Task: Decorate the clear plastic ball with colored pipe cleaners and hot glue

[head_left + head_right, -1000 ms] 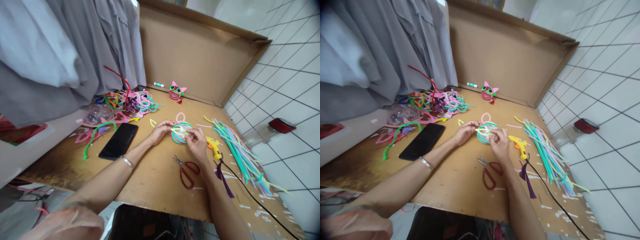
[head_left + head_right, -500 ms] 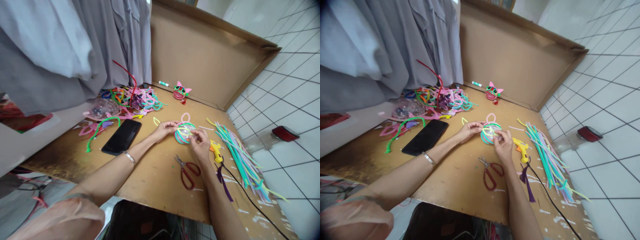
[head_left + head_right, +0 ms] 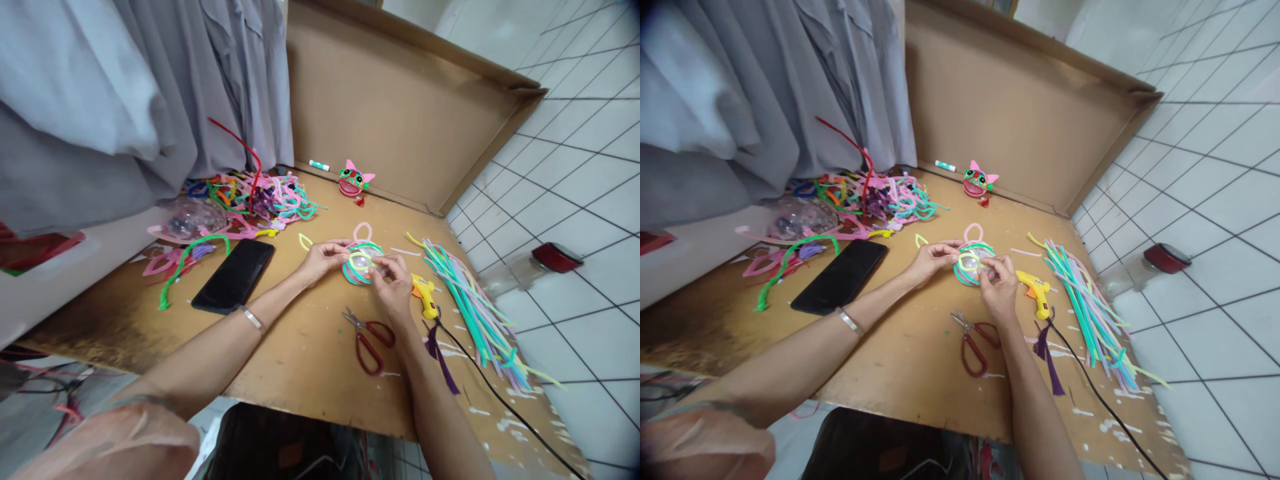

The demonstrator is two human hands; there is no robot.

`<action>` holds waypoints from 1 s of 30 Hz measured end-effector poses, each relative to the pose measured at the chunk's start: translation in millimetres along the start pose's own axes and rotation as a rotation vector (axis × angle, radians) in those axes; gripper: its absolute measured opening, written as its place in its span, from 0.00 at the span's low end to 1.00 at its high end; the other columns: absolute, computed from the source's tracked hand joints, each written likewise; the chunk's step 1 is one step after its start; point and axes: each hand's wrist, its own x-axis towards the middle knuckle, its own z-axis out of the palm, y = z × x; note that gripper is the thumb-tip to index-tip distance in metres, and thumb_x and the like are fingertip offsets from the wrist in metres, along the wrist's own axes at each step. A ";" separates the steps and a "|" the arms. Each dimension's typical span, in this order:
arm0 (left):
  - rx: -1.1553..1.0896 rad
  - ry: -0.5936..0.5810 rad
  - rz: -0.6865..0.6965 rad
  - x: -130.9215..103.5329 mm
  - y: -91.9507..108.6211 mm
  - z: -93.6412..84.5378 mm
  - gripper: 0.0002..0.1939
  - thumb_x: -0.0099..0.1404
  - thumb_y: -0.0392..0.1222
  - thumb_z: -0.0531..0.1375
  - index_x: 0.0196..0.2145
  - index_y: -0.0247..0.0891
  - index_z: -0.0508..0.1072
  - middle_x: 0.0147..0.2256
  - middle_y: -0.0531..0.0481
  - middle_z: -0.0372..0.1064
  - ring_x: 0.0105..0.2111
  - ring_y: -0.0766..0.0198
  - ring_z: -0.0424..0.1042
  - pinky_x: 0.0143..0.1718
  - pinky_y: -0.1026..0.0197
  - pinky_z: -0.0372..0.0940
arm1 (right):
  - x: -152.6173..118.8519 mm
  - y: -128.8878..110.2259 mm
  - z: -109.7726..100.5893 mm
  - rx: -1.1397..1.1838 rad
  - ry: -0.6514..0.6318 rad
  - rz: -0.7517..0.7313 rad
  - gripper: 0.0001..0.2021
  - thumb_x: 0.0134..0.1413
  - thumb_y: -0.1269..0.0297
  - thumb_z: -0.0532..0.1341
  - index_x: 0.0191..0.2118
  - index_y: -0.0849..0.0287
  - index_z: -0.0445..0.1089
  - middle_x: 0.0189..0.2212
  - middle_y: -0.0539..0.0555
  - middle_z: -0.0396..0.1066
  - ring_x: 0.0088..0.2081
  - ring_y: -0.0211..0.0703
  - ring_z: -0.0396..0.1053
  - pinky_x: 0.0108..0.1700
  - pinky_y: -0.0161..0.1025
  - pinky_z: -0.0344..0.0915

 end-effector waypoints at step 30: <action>0.370 0.071 0.189 -8.3 22.0 9.7 0.10 0.55 0.48 0.67 0.28 0.38 0.77 0.30 0.50 0.72 0.32 0.62 0.66 0.37 0.60 0.59 | 3.0 -4.9 -1.4 0.192 0.013 0.142 0.07 0.51 0.59 0.63 0.30 0.56 0.72 0.29 0.51 0.67 0.31 0.40 0.64 0.32 0.37 0.64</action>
